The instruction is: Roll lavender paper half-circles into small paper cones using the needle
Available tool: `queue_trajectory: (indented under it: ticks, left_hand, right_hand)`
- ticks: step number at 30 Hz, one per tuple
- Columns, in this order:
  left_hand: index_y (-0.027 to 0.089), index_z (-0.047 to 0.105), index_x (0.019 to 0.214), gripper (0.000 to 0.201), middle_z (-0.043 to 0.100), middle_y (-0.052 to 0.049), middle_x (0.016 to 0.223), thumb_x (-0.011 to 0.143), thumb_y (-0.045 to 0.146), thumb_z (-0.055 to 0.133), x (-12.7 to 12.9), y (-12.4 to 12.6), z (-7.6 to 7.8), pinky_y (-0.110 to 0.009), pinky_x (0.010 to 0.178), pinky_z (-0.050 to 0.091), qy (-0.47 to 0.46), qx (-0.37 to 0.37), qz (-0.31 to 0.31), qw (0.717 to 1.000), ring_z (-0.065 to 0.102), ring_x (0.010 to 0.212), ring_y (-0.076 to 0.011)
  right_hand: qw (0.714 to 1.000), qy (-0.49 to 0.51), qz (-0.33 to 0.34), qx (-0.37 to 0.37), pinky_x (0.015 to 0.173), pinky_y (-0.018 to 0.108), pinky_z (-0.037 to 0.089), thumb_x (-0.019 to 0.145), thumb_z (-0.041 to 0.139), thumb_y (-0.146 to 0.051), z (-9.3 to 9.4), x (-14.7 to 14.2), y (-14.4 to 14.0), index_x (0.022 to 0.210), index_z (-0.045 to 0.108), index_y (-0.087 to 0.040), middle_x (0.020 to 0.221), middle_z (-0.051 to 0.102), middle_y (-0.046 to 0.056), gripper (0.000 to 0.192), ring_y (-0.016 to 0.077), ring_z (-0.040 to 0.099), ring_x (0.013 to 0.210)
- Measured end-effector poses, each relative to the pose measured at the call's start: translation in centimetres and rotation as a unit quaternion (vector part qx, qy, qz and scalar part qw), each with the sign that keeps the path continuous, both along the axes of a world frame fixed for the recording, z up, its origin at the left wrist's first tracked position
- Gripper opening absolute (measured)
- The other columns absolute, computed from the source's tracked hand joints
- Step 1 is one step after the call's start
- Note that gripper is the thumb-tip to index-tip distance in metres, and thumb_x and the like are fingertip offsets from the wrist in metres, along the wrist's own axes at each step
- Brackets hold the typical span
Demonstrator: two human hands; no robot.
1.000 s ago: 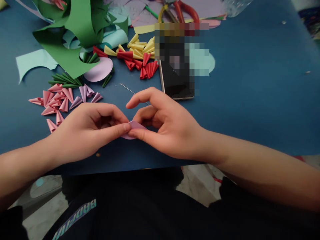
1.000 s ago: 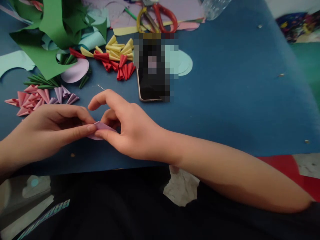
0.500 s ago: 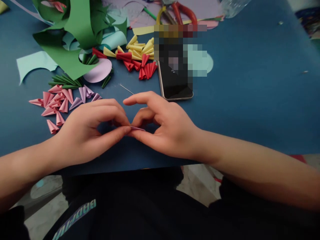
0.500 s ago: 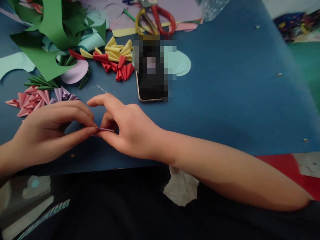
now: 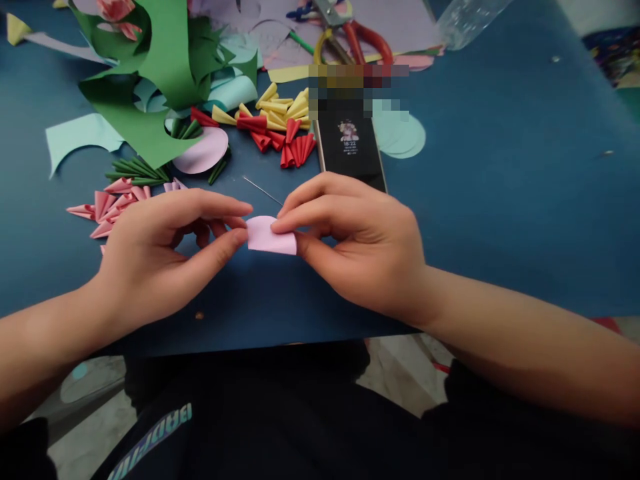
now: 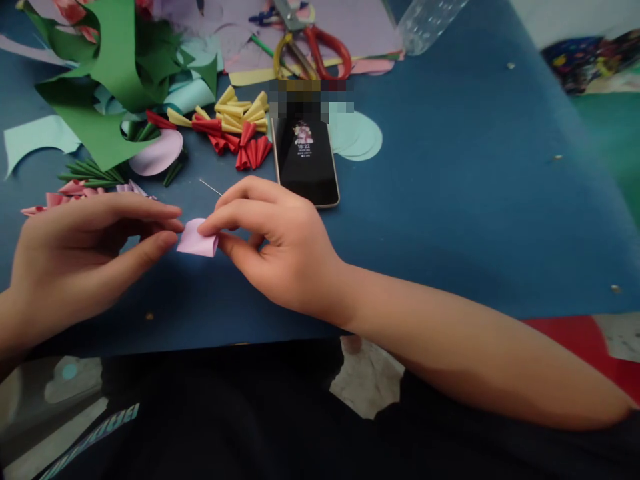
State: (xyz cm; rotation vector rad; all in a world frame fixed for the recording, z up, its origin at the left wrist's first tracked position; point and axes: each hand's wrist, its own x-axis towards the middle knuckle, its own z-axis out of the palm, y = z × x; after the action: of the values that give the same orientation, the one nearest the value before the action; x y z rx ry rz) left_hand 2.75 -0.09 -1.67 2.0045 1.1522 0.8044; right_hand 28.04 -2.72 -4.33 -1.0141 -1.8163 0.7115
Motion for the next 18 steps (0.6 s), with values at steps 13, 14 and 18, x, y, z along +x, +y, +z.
queue_trajectory:
  ticks: [13, 14, 18]
  left_hand:
    - [0.032, 0.087, 0.104, 0.019, 0.089, 0.001, 0.109, 0.089, 0.029, 0.098, 0.23, 0.33, 0.36, -0.04, 0.093, 0.076, -0.115, -0.167, 0.003, 0.979, 0.086, 0.1, -0.0249]
    - [0.031, 0.087, 0.104, 0.018, 0.089, 0.002, 0.108, 0.089, 0.027, 0.096, 0.3, 0.34, 0.34, -0.039, 0.094, 0.076, -0.115, -0.159, -0.006, 0.981, 0.085, 0.099, -0.0237]
    - [0.029, 0.088, 0.105, 0.02, 0.089, 0.004, 0.105, 0.091, 0.016, 0.091, 0.58, 0.31, 0.52, -0.033, 0.096, 0.076, -0.124, -0.15, -0.03, 0.98, 0.085, 0.095, -0.0179]
  right_hand:
    - [1.0, -0.002, 0.013, 0.025, 0.062, 0.023, 0.06, 0.098, 0.077, -0.009, -0.52, 0.16, -0.18, 0.104, 0.087, -0.024, 0.115, 0.078, 0.006, 0.019, 0.0169, 0.074, 0.096]
    - [1.0, -0.005, 0.016, 0.023, 0.061, 0.023, 0.06, 0.098, 0.078, -0.01, -0.57, 0.2, -0.17, 0.104, 0.087, -0.025, 0.116, 0.077, 0.006, 0.019, 0.0172, 0.074, 0.098]
    - [0.999, -0.013, 0.032, 0.023, 0.061, 0.023, 0.061, 0.098, 0.079, -0.012, -0.65, 0.25, -0.17, 0.108, 0.085, -0.025, 0.121, 0.076, 0.007, 0.018, 0.019, 0.075, 0.103]
